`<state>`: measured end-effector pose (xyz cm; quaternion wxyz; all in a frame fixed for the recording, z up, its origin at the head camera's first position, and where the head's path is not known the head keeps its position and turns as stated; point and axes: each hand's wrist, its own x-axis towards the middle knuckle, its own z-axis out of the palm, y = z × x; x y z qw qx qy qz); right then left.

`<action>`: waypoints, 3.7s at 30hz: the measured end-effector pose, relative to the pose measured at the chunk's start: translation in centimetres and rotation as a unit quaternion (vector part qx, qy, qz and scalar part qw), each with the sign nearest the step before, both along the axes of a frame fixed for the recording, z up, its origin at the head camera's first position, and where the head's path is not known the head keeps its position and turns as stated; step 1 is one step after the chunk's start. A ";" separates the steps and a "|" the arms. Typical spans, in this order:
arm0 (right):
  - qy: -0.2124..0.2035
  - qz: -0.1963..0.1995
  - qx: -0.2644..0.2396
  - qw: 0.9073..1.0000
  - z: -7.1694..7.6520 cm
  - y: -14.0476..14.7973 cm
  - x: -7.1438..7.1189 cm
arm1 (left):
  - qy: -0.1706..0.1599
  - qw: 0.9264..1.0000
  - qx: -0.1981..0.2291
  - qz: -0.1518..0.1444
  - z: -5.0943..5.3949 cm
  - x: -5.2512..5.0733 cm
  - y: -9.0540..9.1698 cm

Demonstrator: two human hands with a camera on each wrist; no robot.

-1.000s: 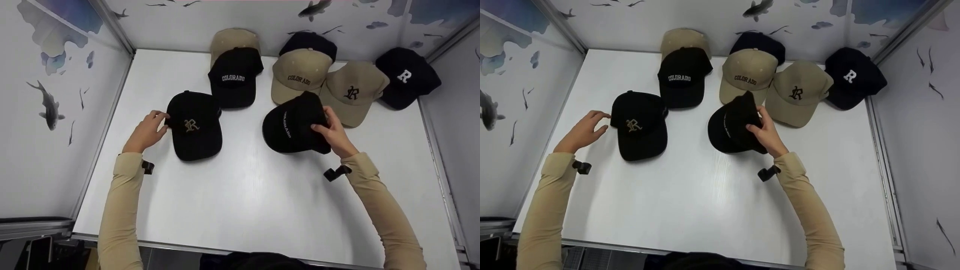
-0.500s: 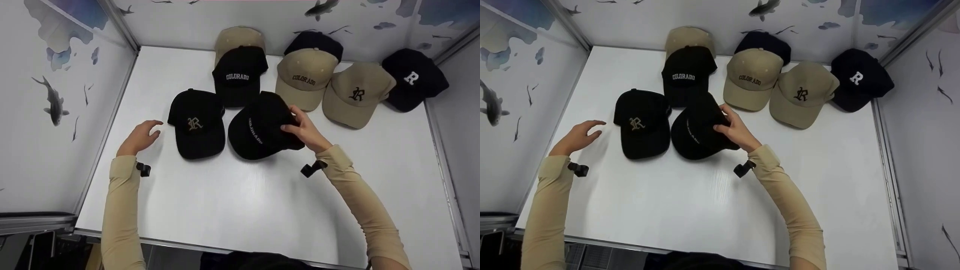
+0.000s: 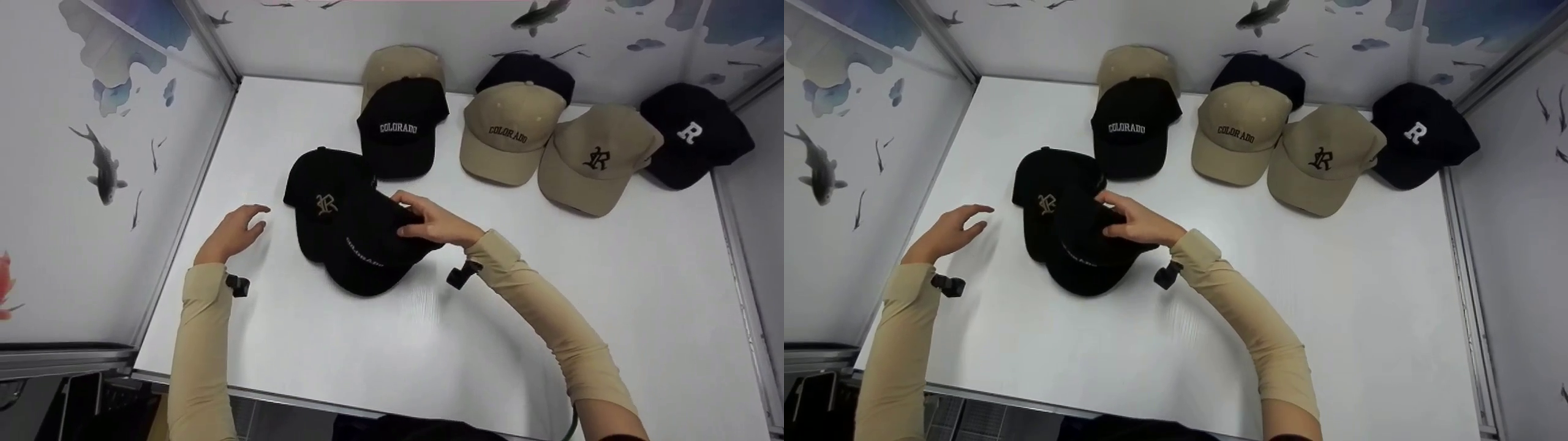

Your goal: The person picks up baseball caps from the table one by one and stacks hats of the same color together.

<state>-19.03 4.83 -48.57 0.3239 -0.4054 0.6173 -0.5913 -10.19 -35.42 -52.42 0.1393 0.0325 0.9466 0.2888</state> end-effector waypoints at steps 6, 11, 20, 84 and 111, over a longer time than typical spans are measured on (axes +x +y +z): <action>0.034 0.069 0.012 0.997 0.0 -3.8 0.1 | 0.000 1.000 0.000 0.010 -0.3 0.5 0.0; 0.049 0.117 0.010 0.992 0.1 -6.6 -0.1 | -0.007 1.000 0.002 0.011 -0.4 0.7 0.1; 0.080 0.158 0.034 0.984 1.0 -9.9 -1.7 | 0.007 1.000 0.004 0.011 -0.7 1.0 0.3; 0.342 -0.224 0.384 0.828 -9.3 5.3 -2.2 | 0.247 0.892 -0.284 -0.250 -2.5 6.1 14.4; 0.333 -0.197 0.369 0.845 -8.8 6.9 0.0 | 0.259 0.898 -0.331 -0.133 -4.2 3.2 14.0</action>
